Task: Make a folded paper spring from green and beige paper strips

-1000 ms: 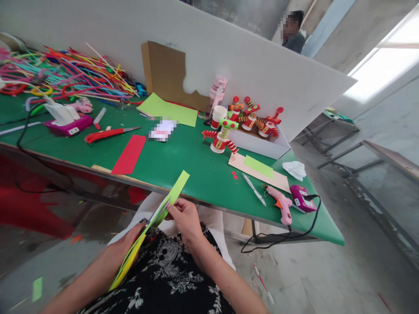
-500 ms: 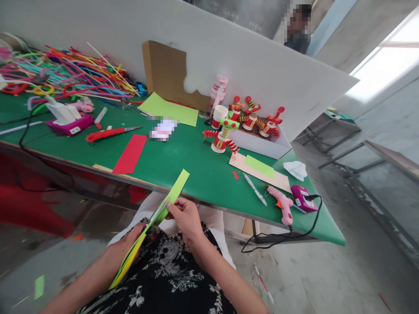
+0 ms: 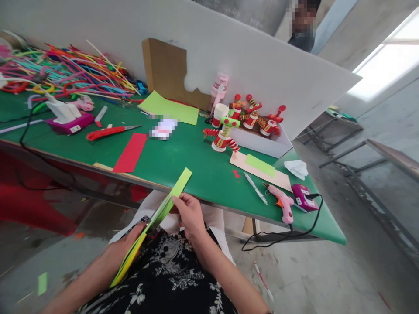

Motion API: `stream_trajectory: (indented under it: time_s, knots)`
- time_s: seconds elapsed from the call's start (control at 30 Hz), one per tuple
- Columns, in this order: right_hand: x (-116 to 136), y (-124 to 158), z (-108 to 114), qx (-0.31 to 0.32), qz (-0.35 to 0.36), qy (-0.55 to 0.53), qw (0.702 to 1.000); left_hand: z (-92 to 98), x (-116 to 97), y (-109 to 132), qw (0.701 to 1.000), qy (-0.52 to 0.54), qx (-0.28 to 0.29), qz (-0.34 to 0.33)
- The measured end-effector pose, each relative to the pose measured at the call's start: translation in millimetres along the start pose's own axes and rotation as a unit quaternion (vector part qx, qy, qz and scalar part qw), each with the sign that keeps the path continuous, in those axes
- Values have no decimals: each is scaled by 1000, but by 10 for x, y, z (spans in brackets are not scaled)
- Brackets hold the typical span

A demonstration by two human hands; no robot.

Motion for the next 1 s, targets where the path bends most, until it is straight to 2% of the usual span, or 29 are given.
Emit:
stream_trajectory:
  time_s: [0.23,0.5,0.8,1.0]
  knots:
    - [33,-17,22,-10,6,21,1000,58,-87,51,999,39,3,-17]
    - [-20,23,-23,-7,-7,25,1000,-6,-13,-24,995,22,-38,-90]
    - [-10,23,-20,-14,4,22,1000,-25,6,-30,995,-37,-42,-78]
    - [-52,28,-25,-3,-2,25,1000,-16,-20,-40,995,-17,-52,-83]
Point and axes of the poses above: each hand's wrist, its own y-axis away from the middle knuckle, its own z-axis out of the back of the hand, x = y × z, the point moved 6 cm from there along -y, towards the middle knuckle, and after that the axes turned 2 degrees about -x, right-handed, at the moved point
